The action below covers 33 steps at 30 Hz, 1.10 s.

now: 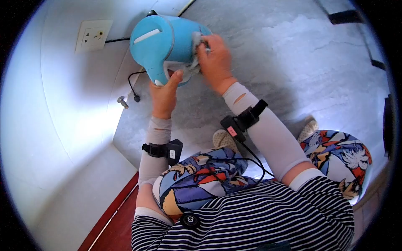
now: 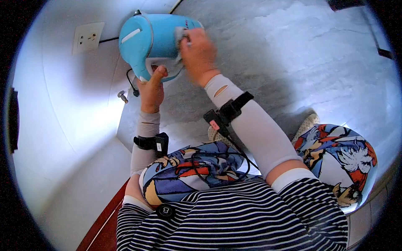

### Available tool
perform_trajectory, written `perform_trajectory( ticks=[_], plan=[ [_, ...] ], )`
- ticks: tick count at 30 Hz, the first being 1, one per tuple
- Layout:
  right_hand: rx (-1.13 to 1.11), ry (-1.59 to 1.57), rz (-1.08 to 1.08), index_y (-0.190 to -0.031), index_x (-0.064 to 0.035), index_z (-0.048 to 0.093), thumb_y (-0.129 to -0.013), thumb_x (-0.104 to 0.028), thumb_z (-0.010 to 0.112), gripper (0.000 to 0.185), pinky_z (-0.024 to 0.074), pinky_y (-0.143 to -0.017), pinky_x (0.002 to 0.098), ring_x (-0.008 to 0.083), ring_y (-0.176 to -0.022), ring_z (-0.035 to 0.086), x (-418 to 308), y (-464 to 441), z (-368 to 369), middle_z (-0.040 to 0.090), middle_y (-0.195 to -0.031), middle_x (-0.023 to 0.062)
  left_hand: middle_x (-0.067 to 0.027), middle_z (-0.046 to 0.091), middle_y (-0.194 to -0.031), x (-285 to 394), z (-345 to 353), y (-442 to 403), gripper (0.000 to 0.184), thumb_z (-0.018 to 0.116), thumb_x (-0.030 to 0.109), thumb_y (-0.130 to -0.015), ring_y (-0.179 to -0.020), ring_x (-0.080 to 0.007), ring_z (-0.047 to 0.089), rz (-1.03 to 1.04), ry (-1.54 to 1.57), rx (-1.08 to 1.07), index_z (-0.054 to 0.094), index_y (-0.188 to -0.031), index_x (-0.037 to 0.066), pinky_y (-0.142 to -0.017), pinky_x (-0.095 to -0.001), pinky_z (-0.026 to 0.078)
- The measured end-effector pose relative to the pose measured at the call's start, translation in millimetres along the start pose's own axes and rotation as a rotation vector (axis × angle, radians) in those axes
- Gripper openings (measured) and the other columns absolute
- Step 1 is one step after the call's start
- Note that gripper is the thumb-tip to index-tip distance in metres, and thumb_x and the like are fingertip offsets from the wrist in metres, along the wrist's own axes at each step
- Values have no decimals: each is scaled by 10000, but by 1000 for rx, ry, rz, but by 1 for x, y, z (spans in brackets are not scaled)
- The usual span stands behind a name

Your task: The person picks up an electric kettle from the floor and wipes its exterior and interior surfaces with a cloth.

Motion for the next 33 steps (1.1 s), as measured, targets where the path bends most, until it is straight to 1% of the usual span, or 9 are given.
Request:
perform_trajectory(
  ticks=[2, 7, 12, 16, 20, 24, 26, 28, 33],
  plan=[
    [-47, 66, 109, -1016, -74, 633, -885, -188, 607, 175, 508, -760, 465, 374, -870, 628, 38, 4, 6, 626, -983, 167, -31, 653, -834, 1, 3, 0, 172, 768, 89, -821, -738, -124, 619, -27, -12, 79, 623, -893, 33, -643, -264, 483],
    [-237, 251, 329, -971, -66, 636, -878, -163, 590, 142, 504, -756, 480, 375, -867, 626, 37, -9, 0, 627, -948, 181, -34, 634, -826, -1, 3, 1, 148, 737, 81, -842, -743, -125, 616, 24, -52, 84, 610, -901, 33, -651, -276, 496],
    [-18, -159, -42, -946, -58, 640, -868, -159, 603, 133, 507, -762, 471, 386, -855, 621, -43, 4, -6, 626, -949, 182, -32, 625, -832, 0, 2, 1, 130, 709, 63, -849, -756, -131, 619, 42, -39, 101, 609, -923, 26, -668, -280, 504],
    [-9, -114, -125, -963, -65, 645, -872, -178, 595, 154, 511, -780, 474, 388, -863, 626, -25, -6, -4, 632, -965, 176, -39, 633, -831, 1, -2, 1, 120, 698, 61, -837, -758, -136, 620, 43, -72, 56, 616, -918, 27, -674, -288, 503],
    [-200, 236, 293, -962, -52, 665, -853, -193, 593, 191, 502, -773, 467, 398, -909, 626, 59, -18, 0, 662, -990, 220, -46, 646, -825, 1, -1, 1, 114, 701, 69, -825, -750, -137, 620, 59, -31, 22, 624, -899, 30, -679, -293, 502],
    [-259, 281, 280, -963, -68, 653, -875, -220, 590, 187, 519, -785, 473, 384, -870, 634, 54, -7, 0, 640, -955, 161, -45, 641, -836, -3, -8, 0, 119, 695, 64, -822, -750, -136, 618, 51, -46, 14, 621, -910, 32, -681, -295, 500],
    [-61, 121, 22, -903, -66, 647, -868, -188, 604, 134, 521, -759, 460, 366, -822, 625, 11, 9, -2, 625, -884, 153, -41, 639, -843, -1, -6, 0, 121, 694, 64, -819, -747, -136, 612, 36, -27, 55, 621, -909, 31, -682, -297, 497],
    [-110, -91, -114, -979, -38, 608, -868, -125, 608, 141, 496, -708, 433, 377, -814, 608, -31, 12, -11, 609, -934, 164, -42, 640, -847, 0, -8, 0, 116, 690, 62, -818, -744, -137, 611, 38, -56, 69, 621, -904, 27, -682, -297, 497],
    [-28, -33, -271, -977, -36, 609, -864, -115, 618, 139, 500, -707, 426, 372, -823, 615, -62, -15, -20, 619, -924, 162, -45, 643, -836, 6, -9, 0, 100, 675, 60, -818, -738, -137, 604, 43, -121, 101, 619, -890, 17, -678, -292, 490]
  ],
)
Point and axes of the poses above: each hand's wrist, its own y-axis away from the middle knuckle, its own z-axis out of the palm, x = y × z, the point moved 1 cm from there along -y, towards the middle knuckle
